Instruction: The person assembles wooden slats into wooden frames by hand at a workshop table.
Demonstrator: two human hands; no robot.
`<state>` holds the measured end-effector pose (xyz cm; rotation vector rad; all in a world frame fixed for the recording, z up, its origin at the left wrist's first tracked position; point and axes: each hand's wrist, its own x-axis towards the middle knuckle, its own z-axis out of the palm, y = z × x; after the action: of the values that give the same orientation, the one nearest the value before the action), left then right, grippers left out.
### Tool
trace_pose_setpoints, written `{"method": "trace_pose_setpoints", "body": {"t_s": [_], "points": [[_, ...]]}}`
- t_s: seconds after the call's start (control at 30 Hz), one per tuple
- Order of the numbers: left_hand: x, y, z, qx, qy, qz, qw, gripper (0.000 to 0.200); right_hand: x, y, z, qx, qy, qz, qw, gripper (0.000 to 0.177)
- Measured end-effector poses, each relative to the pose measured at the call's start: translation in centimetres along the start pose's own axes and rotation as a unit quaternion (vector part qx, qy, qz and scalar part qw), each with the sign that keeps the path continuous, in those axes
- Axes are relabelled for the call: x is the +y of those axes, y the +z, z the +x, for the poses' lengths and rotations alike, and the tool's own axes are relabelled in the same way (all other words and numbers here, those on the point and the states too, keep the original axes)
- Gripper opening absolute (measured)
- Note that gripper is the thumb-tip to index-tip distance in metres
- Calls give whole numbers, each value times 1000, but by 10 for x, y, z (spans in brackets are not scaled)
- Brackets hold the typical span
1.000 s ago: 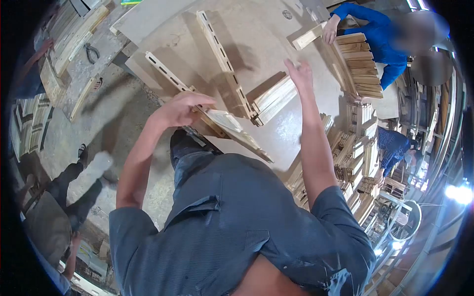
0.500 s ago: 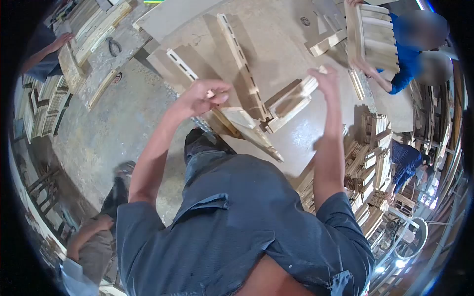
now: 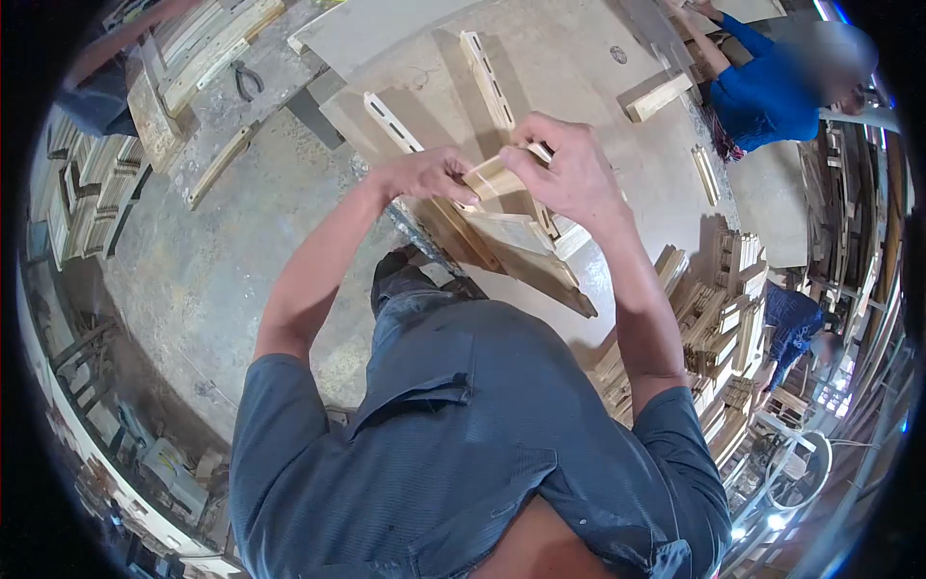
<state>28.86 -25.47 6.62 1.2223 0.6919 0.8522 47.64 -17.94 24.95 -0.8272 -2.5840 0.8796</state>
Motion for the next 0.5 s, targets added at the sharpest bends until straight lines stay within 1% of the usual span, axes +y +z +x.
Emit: {"method": "trace_pose_setpoints", "body": {"t_s": [0.03,0.07,0.1,0.13,0.17,0.2,0.23,0.27,0.33,0.37,0.43,0.47,0.5], "points": [[-4,-4,3,-47,-30,9,998,28,-4,-1,1,-3,1,-1,1000,16],[-8,-9,3,-46,-29,6,998,28,-10,-4,3,-45,19,-34,998,15],[-2,-12,4,-76,-68,77,992,28,-16,-7,6,-87,37,-68,993,15],[2,-14,5,-107,-106,148,977,30,-22,-7,9,-88,39,-69,993,15],[2,-11,6,-110,-105,147,977,30,-29,-6,11,-121,25,-111,986,12],[-1,-6,4,-78,-40,125,988,30,-33,-4,14,-155,11,-152,976,9],[-7,-4,3,-46,23,103,993,32,-34,-1,16,-155,13,-151,976,9],[-18,-5,4,-46,22,101,994,32,-35,2,19,-163,22,-157,974,9],[-32,-9,7,-27,67,152,986,31,-36,7,22,-173,29,-161,971,9],[-38,-14,11,-26,64,149,986,31,-36,8,22,-181,29,-168,969,9],[-17,-20,13,-141,-32,181,973,35,-38,13,22,-193,29,-174,965,9],[-6,-22,8,-141,-33,178,973,35,-40,16,21,-200,23,-168,965,12],[6,-20,2,-114,10,188,976,38,-40,19,21,-204,20,-162,965,16]]}}
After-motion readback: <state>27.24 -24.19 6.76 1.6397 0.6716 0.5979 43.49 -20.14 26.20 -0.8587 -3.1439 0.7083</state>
